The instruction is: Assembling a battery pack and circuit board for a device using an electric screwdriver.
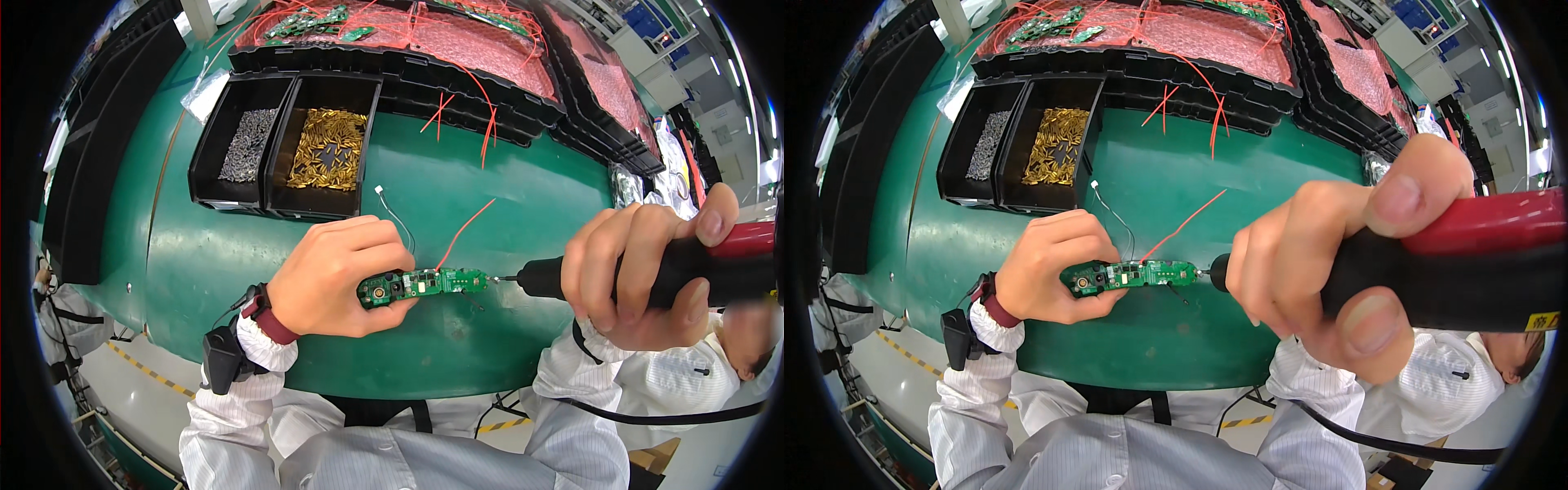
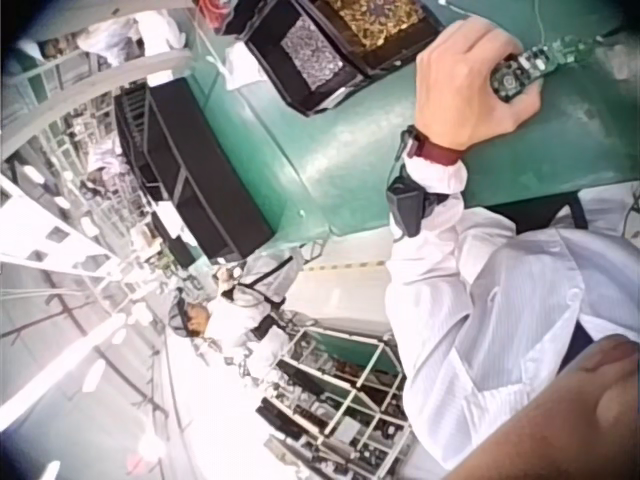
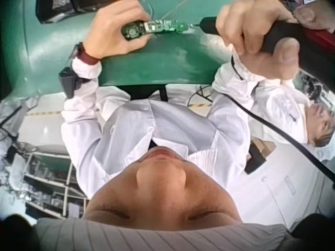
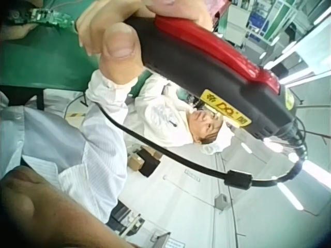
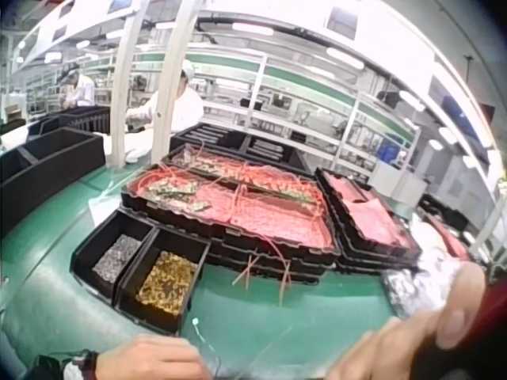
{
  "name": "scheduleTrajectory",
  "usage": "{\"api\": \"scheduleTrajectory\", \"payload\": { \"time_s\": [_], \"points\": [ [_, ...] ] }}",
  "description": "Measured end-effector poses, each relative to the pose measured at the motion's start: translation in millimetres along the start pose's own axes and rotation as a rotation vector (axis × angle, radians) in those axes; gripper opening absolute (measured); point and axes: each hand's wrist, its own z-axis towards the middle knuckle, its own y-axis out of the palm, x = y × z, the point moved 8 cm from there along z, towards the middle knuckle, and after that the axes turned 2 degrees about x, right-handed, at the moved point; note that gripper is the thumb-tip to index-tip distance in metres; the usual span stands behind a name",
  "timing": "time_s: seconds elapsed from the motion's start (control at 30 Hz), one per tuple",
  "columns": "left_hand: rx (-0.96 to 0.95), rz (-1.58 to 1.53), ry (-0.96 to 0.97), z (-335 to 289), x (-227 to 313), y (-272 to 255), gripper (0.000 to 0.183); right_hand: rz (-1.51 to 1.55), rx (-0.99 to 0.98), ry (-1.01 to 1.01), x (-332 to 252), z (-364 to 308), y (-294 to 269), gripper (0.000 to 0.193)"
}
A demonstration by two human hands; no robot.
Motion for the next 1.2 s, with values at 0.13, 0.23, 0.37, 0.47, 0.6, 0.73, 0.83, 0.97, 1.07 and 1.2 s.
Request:
{"api": "scheduleTrajectory", "payload": {
  "time_s": [0.13,0.23,0.37,0.47,0.6,0.73,0.83,0.97,1.07,1.2],
  "points": [
    [-0.007,-0.006,0.009,2.3,2.6,-0.9,0.027,-0.012,-0.004,-0.001,-3.1,1.0,-0.7,0.039],
    [-0.003,-0.015,-0.012,0.9,1.0,0.9,0.027,-0.039,0.008,0.006,-1.1,0.9,-1.7,0.038],
    [-0.046,-0.033,-0.076,-3.0,-1.6,2.7,0.028,-0.04,-0.043,0.016,0.5,1.3,1.1,0.033],
    [-0.051,-0.068,-0.085,-2.8,-4.3,4.0,0.03,-0.107,-0.084,0.05,-2.7,3.8,12.2,0.032],
    [-0.05,-0.09,-0.066,-2.6,-7.3,5.4,0.032,-0.182,-0.096,0.065,-1.0,4.3,17.0,0.034],
    [-0.061,-0.091,-0.066,-1.4,-5.0,2.9,0.031,-0.088,-0.068,0.05,3.2,3.7,7.4,0.034],
    [-0.058,-0.092,-0.06,-1.9,-8.1,4.4,0.034,-0.103,-0.046,0.079,5.4,3.5,6.4,0.039],
    [-0.076,0.033,-0.025,1.0,5.4,-15.1,0.031,0.0,0.033,-0.079,-0.9,4.0,6.5,0.058],
    [0.17,0.007,0.059,3.8,8.8,-49.6,0.025,0.029,0.135,-0.202,-16.6,1.3,2.4,0.052],
    [0.696,0.404,-0.14,-16.3,-17.4,-97.5,0.013,0.033,0.173,-0.226,-30.4,-4.3,-6.5,0.047]
  ]
}}
